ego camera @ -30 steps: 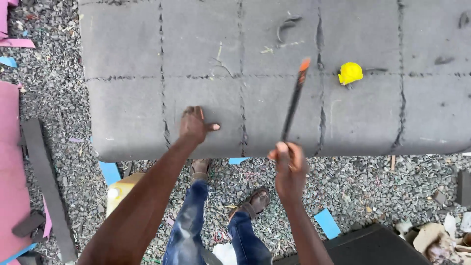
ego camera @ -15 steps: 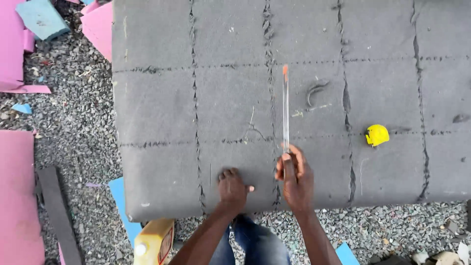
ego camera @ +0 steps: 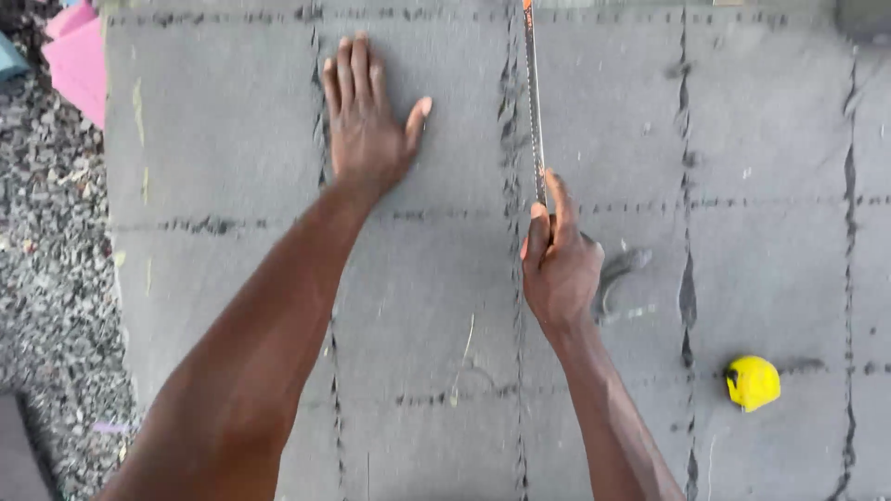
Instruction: The person uses a knife to cut a large piece of gray foam, following pre-marked lines to separate sections. They also move a yellow container and a wooden stick out of the way to access the work area.
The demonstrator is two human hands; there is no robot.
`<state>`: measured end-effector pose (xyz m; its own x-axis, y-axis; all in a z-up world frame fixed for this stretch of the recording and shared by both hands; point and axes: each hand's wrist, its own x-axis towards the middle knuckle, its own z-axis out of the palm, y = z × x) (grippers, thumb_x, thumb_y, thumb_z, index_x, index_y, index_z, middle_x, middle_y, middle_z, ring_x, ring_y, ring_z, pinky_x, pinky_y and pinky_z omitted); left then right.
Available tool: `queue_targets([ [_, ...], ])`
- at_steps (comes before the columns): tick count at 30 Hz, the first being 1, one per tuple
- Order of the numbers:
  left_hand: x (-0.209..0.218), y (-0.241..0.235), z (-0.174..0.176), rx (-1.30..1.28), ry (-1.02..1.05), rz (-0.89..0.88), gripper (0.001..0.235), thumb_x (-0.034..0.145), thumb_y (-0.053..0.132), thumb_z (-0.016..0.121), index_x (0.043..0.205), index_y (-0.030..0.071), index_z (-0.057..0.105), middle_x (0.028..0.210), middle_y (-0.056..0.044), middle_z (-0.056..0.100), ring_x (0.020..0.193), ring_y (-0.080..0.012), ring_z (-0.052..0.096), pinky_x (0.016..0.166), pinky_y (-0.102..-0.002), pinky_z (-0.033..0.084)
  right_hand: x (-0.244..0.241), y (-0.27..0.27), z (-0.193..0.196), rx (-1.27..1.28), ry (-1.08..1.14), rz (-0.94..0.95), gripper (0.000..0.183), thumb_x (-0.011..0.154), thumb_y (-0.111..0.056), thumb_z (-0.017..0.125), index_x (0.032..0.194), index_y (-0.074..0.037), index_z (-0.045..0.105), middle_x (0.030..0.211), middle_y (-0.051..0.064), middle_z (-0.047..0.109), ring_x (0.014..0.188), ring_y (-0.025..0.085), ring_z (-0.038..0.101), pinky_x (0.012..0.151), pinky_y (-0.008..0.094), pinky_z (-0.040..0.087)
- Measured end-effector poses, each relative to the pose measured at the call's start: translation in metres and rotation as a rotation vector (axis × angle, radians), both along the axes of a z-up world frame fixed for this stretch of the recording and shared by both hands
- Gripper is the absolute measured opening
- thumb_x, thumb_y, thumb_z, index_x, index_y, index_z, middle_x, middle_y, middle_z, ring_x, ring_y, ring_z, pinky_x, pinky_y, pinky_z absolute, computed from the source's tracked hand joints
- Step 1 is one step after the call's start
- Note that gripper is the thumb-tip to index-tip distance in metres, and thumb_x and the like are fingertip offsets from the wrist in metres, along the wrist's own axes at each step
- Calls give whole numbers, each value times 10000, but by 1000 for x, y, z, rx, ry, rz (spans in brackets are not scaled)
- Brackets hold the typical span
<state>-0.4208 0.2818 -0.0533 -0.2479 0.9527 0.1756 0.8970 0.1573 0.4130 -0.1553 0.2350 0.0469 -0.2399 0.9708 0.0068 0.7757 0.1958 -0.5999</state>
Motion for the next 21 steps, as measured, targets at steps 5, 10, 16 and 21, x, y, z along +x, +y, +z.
queue_targets([
  [5, -1, 3, 15, -129, 41, 10, 834, 1097, 631, 398, 1567, -57, 361, 1674, -211, 223, 1567, -379, 158, 1301, -560, 101, -37, 109, -51, 121, 30, 83, 500, 1166, -363, 350, 1558, -63, 434, 584, -32, 507, 417, 112, 313, 425, 345, 231],
  [10, 2, 13, 8, -171, 68, 27, 850, 1071, 652, 402, 1580, -24, 319, 1684, -197, 224, 1575, -375, 188, 1305, -563, 134, -88, 239, -87, 83, -116, 12, 436, 1164, -237, 484, 1557, -69, 399, 583, -73, 531, 403, 48, 375, 320, 218, 299],
  [16, -2, 12, 5, -264, 25, 32, 905, 1044, 679, 358, 1602, -29, 277, 1704, -207, 147, 1587, -390, 119, 1304, -569, 73, -64, 167, -17, -255, 1016, -285, 706, 955, -563, 604, 1312, 37, 501, 751, -28, 486, 634, 88, 586, 452, 236, 539],
  [21, 1, 15, 5, -177, 16, 24, 861, 1059, 633, 436, 1578, -42, 308, 1692, -216, 198, 1582, -405, 158, 1306, -584, 106, 19, 47, 44, -491, 45, -609, 498, 979, -502, 464, 1296, -143, 601, 1049, 25, 764, 890, 175, 757, 655, 316, 581],
])
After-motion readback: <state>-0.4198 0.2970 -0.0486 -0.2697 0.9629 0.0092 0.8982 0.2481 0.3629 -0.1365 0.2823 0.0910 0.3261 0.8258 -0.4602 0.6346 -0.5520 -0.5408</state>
